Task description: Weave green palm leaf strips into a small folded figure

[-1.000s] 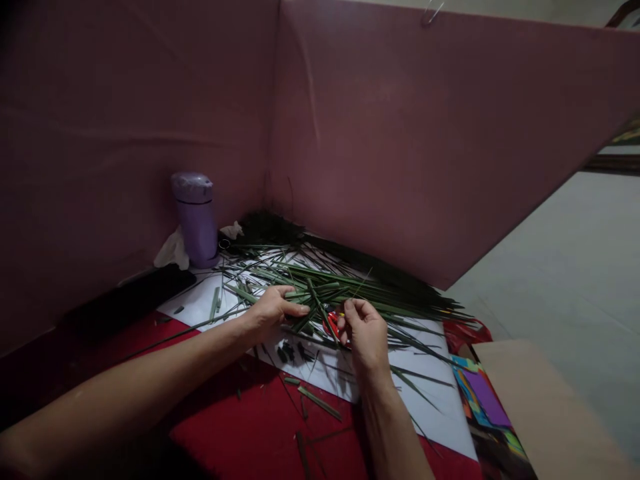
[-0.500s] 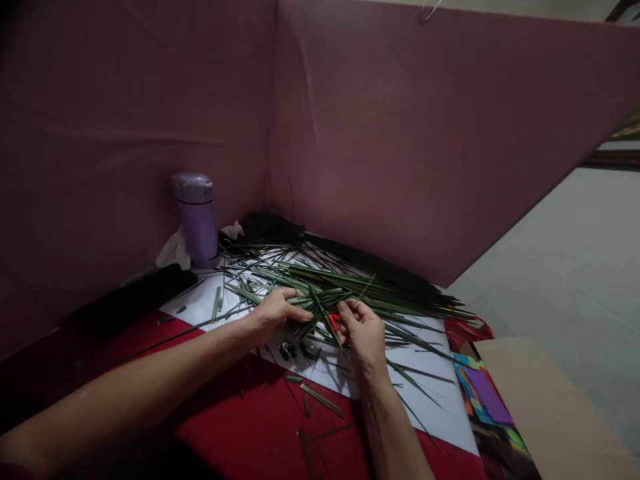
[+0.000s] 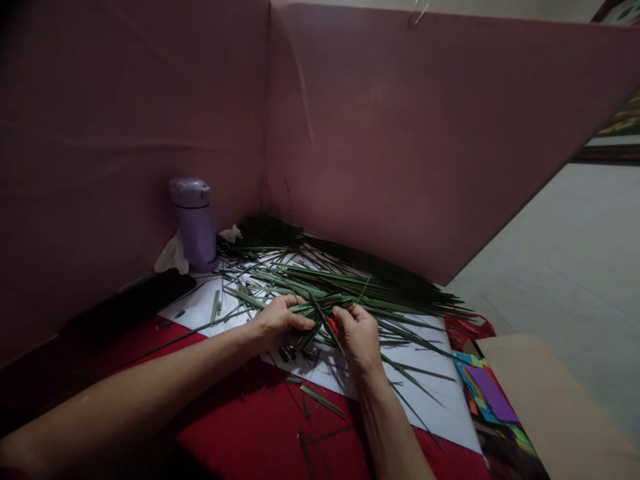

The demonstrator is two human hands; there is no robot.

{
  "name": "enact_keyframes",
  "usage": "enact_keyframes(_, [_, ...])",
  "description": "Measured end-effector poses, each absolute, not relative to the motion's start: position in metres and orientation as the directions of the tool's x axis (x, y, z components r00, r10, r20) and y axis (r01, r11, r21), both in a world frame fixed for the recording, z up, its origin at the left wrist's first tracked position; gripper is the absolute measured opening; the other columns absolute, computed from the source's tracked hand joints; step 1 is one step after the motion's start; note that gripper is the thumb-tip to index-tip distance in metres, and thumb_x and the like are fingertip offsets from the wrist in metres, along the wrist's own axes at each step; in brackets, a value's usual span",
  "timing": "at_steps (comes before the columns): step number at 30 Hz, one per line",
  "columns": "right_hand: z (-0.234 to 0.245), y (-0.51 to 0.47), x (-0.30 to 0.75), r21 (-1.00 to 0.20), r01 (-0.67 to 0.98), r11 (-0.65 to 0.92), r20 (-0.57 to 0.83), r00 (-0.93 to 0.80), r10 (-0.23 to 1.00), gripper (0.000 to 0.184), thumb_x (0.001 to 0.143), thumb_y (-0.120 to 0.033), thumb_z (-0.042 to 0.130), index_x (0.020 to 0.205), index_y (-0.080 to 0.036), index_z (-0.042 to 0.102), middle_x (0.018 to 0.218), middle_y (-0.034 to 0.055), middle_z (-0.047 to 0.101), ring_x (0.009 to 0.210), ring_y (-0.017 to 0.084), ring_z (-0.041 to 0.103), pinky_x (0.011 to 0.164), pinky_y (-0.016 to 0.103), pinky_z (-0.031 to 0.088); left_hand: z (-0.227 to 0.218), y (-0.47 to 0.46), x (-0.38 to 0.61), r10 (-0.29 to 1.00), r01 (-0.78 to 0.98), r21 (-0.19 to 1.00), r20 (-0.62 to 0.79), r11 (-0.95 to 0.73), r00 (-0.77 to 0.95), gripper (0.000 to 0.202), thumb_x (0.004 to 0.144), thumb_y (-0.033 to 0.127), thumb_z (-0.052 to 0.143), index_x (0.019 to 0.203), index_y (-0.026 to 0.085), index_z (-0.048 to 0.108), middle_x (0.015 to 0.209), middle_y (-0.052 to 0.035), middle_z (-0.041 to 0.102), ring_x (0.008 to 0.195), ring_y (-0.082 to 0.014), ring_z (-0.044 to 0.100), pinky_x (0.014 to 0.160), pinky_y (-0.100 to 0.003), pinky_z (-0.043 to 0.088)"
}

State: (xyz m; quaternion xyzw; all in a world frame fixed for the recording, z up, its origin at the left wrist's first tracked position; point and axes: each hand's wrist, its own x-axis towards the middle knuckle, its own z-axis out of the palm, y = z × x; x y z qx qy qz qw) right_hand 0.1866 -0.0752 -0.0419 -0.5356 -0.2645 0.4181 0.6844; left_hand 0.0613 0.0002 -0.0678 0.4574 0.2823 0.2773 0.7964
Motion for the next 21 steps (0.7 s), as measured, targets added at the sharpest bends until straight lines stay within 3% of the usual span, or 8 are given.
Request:
enact_keyframes(4, [-0.037, -0.078, 0.195, -0.962, -0.262, 0.075, -0.082, 0.540, 0.838, 0.016, 0.056, -0.021, 0.068, 0.062, -0.018, 0.053, 0.051, -0.0045, 0.056, 0.043, 0.009, 0.049, 0.043, 0.021, 0.040, -0.062, -0.003, 0.061, 0.674, -0.218, 0.891, -0.123, 0.398, 0.728, 0.041, 0.049, 0.024, 0.076, 0.083, 0.014, 0.055, 0.073, -0.0041, 0.059, 0.058, -0.0122, 0.055, 0.052, -0.024, 0.042])
enact_keyframes(7, [-0.033, -0.081, 0.207, -0.967, -0.239, 0.092, -0.065, 0.576, 0.815, 0.019, 0.055, -0.022, 0.068, 0.060, -0.018, 0.050, 0.046, -0.0070, 0.049, 0.038, 0.006, 0.042, 0.036, 0.018, 0.032, -0.050, 0.001, 0.059, 0.802, -0.301, 0.908, -0.060, 0.290, 0.594, 0.044, 0.056, 0.033, 0.072, 0.092, 0.013, 0.054, 0.090, -0.0082, 0.057, 0.072, -0.0128, 0.055, 0.060, -0.023, 0.042])
enact_keyframes(10, [-0.031, -0.084, 0.214, -0.976, -0.207, 0.071, -0.066, 0.588, 0.806, 0.022, 0.055, -0.022, 0.068, 0.056, -0.018, 0.047, 0.039, -0.0096, 0.040, 0.032, 0.003, 0.030, 0.032, 0.016, 0.021, -0.036, 0.010, 0.052, 0.965, -0.346, 0.937, 0.123, -0.036, 0.233, 0.045, 0.060, 0.030, 0.069, 0.097, 0.014, 0.051, 0.092, -0.0072, 0.055, 0.081, -0.0138, 0.053, 0.072, -0.025, 0.042])
enact_keyframes(13, [-0.031, -0.084, 0.213, -0.987, -0.163, 0.017, -0.076, 0.550, 0.832, 0.019, 0.054, -0.021, 0.070, 0.056, -0.016, 0.052, 0.041, -0.0078, 0.044, 0.033, 0.003, 0.032, 0.033, 0.016, 0.021, -0.021, 0.012, 0.043, 0.906, -0.237, 0.882, 0.423, -0.408, 0.014, 0.036, 0.064, 0.023, 0.065, 0.098, 0.018, 0.054, 0.098, -0.0061, 0.055, 0.090, -0.0149, 0.050, 0.084, -0.026, 0.037])
enact_keyframes(16, [-0.031, -0.085, 0.206, -0.999, -0.046, -0.015, -0.035, 0.451, 0.892, 0.015, 0.056, -0.022, 0.070, 0.065, -0.014, 0.060, 0.054, -0.0029, 0.056, 0.040, 0.005, 0.040, 0.036, 0.017, 0.026, -0.013, 0.004, 0.038, 0.815, -0.170, 0.838, 0.544, -0.518, 0.198, 0.015, 0.070, 0.021, 0.059, 0.085, 0.018, 0.061, 0.088, -0.0053, 0.058, 0.084, -0.0149, 0.052, 0.082, -0.025, 0.037])
enact_keyframes(21, [-0.030, -0.087, 0.196, -0.995, 0.098, -0.032, 0.002, 0.330, 0.944, 0.014, 0.062, -0.026, 0.067, 0.068, -0.014, 0.061, 0.054, -0.0034, 0.055, 0.041, 0.005, 0.036, 0.039, 0.018, 0.026, -0.022, -0.006, 0.044, 0.667, -0.054, 0.849, 0.451, -0.526, 0.593, 0.019, 0.062, 0.016, 0.063, 0.081, 0.018, 0.065, 0.079, -0.0035, 0.062, 0.074, -0.0150, 0.053, 0.071, -0.024, 0.040])
